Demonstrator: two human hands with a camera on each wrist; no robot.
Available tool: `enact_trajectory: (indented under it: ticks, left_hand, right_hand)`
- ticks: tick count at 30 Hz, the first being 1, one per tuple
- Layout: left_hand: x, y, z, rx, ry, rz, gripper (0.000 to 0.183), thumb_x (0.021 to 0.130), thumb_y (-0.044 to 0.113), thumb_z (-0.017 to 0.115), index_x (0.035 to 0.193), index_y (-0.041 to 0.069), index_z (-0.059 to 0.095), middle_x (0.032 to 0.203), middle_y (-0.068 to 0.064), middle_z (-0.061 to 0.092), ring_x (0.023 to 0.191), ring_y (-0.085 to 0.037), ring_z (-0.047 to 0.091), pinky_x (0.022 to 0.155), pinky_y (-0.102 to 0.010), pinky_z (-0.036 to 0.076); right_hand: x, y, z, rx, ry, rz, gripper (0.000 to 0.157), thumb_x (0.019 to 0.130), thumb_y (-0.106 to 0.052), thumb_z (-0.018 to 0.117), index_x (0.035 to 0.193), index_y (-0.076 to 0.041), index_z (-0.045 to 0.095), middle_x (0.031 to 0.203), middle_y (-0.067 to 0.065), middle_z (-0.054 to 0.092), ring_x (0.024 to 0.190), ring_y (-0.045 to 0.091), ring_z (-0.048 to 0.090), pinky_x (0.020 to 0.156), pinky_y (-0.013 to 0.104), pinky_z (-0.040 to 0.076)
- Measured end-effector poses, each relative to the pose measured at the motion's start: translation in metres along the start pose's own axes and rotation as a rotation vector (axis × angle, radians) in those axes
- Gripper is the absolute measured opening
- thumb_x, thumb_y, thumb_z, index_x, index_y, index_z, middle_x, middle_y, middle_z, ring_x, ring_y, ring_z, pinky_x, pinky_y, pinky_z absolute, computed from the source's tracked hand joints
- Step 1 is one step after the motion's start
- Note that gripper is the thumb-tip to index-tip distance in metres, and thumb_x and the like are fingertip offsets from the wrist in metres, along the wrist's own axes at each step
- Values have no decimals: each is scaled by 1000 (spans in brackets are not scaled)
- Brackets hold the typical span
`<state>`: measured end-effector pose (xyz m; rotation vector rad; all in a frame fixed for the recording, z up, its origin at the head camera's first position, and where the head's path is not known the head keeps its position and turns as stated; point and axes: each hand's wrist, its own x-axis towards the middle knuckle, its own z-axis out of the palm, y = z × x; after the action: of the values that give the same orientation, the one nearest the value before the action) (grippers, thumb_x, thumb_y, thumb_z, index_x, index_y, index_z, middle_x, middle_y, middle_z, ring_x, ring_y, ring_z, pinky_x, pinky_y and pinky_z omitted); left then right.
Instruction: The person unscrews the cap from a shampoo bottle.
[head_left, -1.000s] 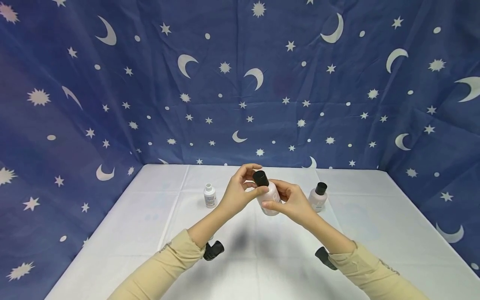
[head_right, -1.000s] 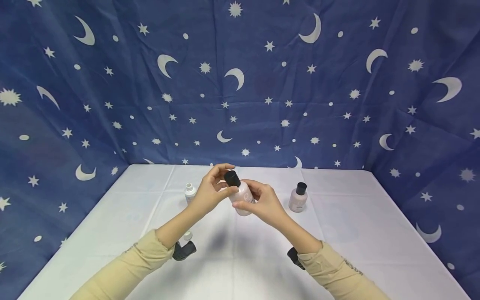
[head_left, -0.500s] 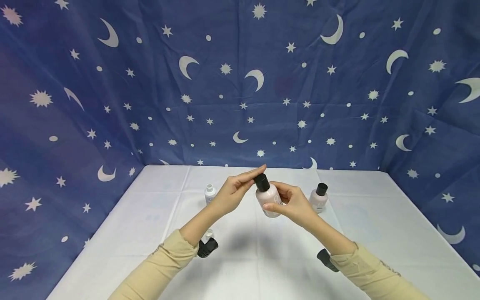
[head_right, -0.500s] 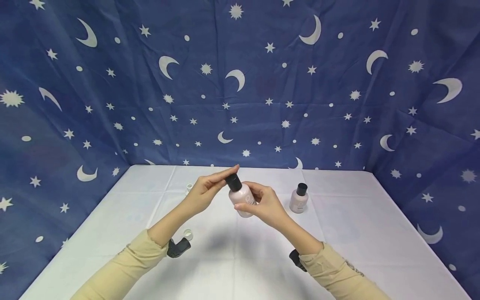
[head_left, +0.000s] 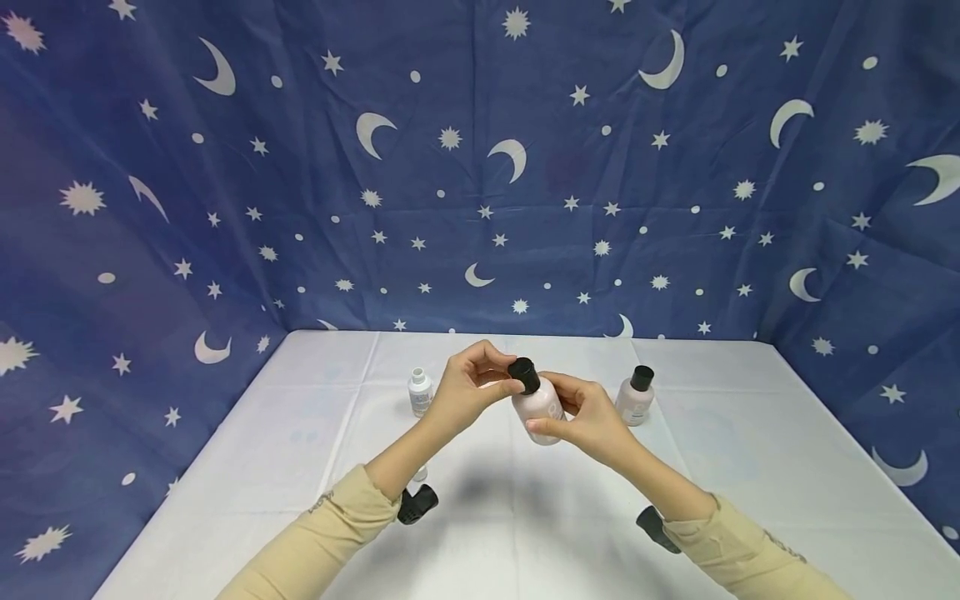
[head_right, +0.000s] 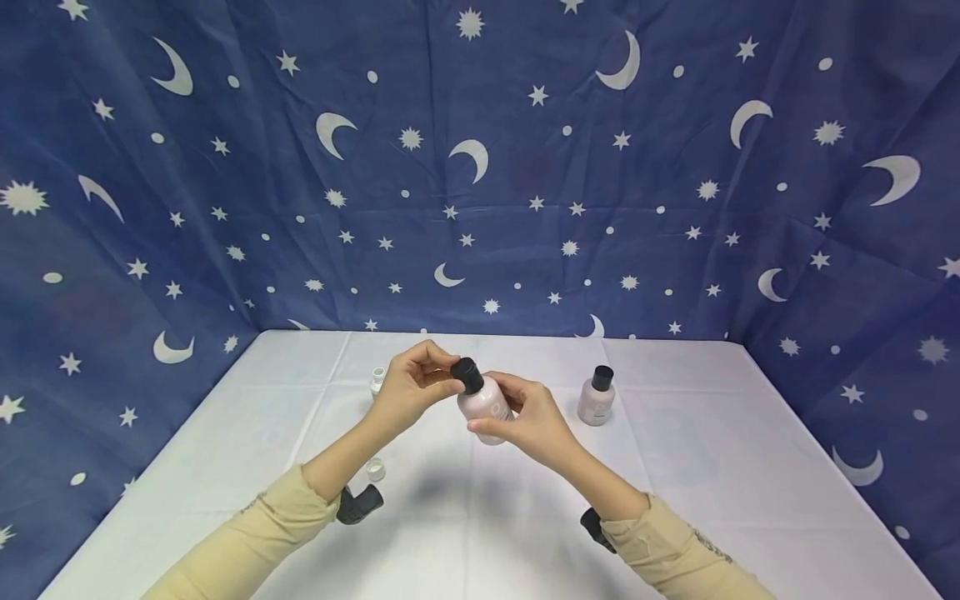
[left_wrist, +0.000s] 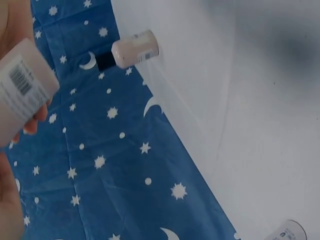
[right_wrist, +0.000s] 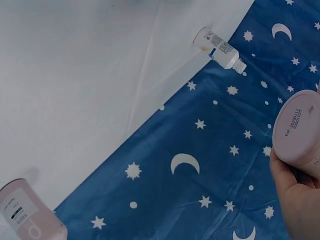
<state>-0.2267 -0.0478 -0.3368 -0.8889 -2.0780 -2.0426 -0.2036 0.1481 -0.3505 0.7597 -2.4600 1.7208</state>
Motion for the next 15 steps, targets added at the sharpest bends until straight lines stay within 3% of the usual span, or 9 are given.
enact_trajectory:
  ticks: [5, 12, 15]
  left_hand:
    - [0, 0, 7, 4, 55, 9, 23, 77, -7, 71, 90, -11, 53, 103, -29, 60, 83, 1, 62, 83, -20, 54]
    - [-3, -3, 11, -31, 82, -41, 27, 79, -7, 69, 101, -9, 53, 105, -26, 59, 87, -1, 59, 83, -18, 54]
    - [-5, -3, 10, -64, 65, -46, 40, 80, 2, 73, 112, -6, 51, 116, -21, 55, 98, -8, 58, 86, -21, 53]
  right_hand:
    - [-1, -1, 0, 5, 14, -1, 55, 76, -7, 77, 126, 4, 56, 120, 22, 62, 97, 0, 63, 84, 17, 53]
    - [0, 2, 0, 18, 0, 31, 55, 77, -6, 76, 126, 4, 55, 120, 23, 62, 94, 2, 63, 82, 18, 53]
    - [-1, 2, 0, 28, -8, 43, 55, 77, -7, 76, 127, 4, 54, 120, 23, 61, 94, 3, 63, 81, 18, 53]
